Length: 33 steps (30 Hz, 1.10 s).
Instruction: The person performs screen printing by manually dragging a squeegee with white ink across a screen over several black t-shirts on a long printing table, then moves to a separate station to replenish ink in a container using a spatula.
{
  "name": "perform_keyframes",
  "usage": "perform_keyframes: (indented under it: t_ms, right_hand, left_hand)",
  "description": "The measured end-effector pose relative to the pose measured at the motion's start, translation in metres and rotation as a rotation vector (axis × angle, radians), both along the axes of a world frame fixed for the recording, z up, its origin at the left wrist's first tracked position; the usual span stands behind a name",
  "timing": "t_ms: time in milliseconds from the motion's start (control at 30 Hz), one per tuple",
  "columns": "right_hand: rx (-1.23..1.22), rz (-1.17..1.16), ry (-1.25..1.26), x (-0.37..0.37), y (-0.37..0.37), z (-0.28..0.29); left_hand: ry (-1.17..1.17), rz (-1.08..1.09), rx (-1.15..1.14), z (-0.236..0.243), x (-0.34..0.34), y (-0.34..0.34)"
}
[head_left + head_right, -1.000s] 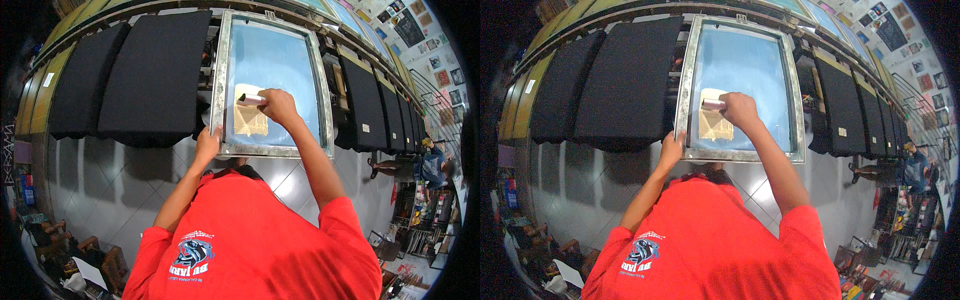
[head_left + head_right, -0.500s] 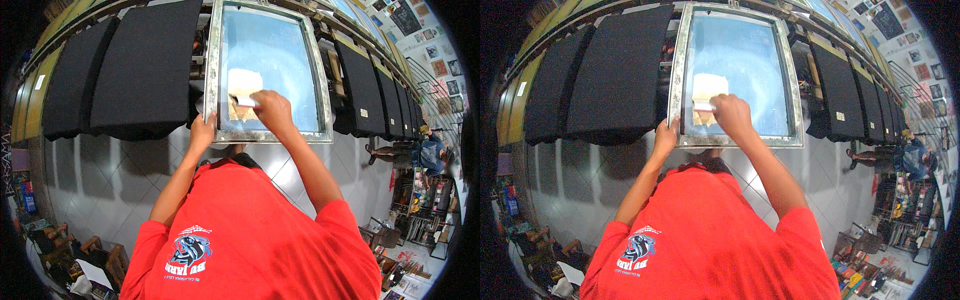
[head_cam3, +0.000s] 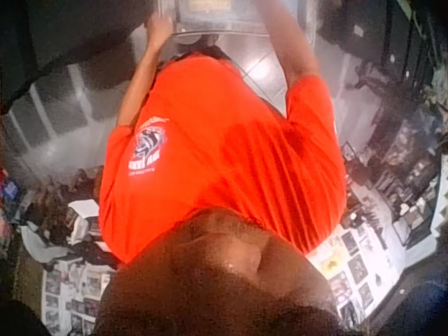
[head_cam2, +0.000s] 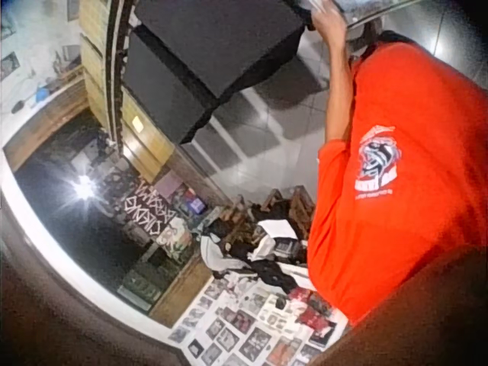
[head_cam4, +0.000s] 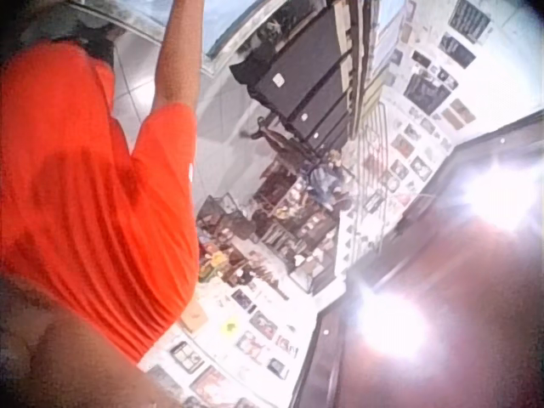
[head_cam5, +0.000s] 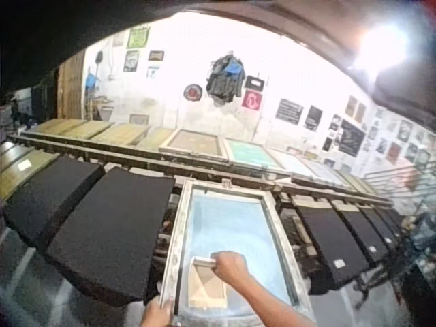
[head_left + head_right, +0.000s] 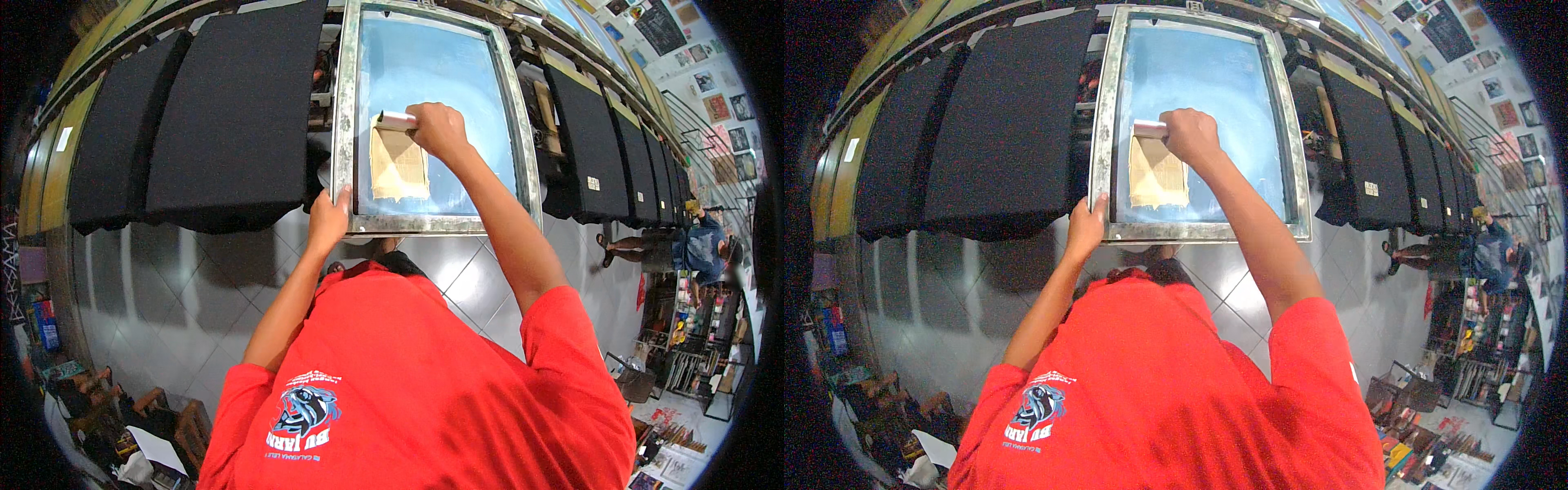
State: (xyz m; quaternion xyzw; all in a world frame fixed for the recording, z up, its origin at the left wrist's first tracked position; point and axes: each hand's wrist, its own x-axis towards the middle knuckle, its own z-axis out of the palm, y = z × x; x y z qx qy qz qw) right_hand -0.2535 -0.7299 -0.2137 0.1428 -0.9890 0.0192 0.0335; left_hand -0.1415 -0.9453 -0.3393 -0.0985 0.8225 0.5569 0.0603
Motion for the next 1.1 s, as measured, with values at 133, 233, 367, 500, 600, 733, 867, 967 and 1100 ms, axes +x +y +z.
perform_keyframes:
  t_ms: [133, 233, 367, 500, 600, 733, 867, 967, 1100]
  right_hand:
    - [-0.028, -0.028, -0.067, 0.054, -0.005, 0.023]
    - [-0.048, -0.006, -0.102, 0.124, -0.008, 0.006]
    - [-0.115, 0.070, 0.207, 0.161, -0.016, -0.031]
    - [-0.067, 0.079, 0.225, 0.108, -0.012, -0.041]
    - [-0.071, 0.035, 0.242, 0.040, -0.005, -0.042]
    - [0.032, 0.035, -0.011, -0.015, 0.000, 0.012]
    - [0.024, 0.001, 0.002, 0.010, 0.002, 0.037]
    - [-0.082, -0.021, 0.053, 0.062, 0.005, 0.020]
    - [-0.112, 0.035, 0.069, 0.138, -0.010, -0.008]
  left_hand:
    - [-0.019, 0.030, -0.025, -0.018, -0.001, 0.000]
    - [-0.024, 0.020, -0.005, 0.009, 0.000, 0.001]
    - [-0.045, 0.044, 0.029, 0.009, 0.006, 0.002]
    - [-0.059, 0.028, -0.009, 0.011, 0.007, 0.000]
    - [-0.015, 0.004, 0.033, 0.006, 0.003, -0.001]
    - [-0.034, 0.027, 0.012, -0.003, 0.001, 0.000]
    - [-0.013, 0.000, 0.040, 0.001, -0.001, -0.001]
    - [-0.022, 0.008, 0.000, 0.004, 0.002, 0.000]
    - [-0.039, 0.033, 0.006, 0.005, 0.002, 0.003]
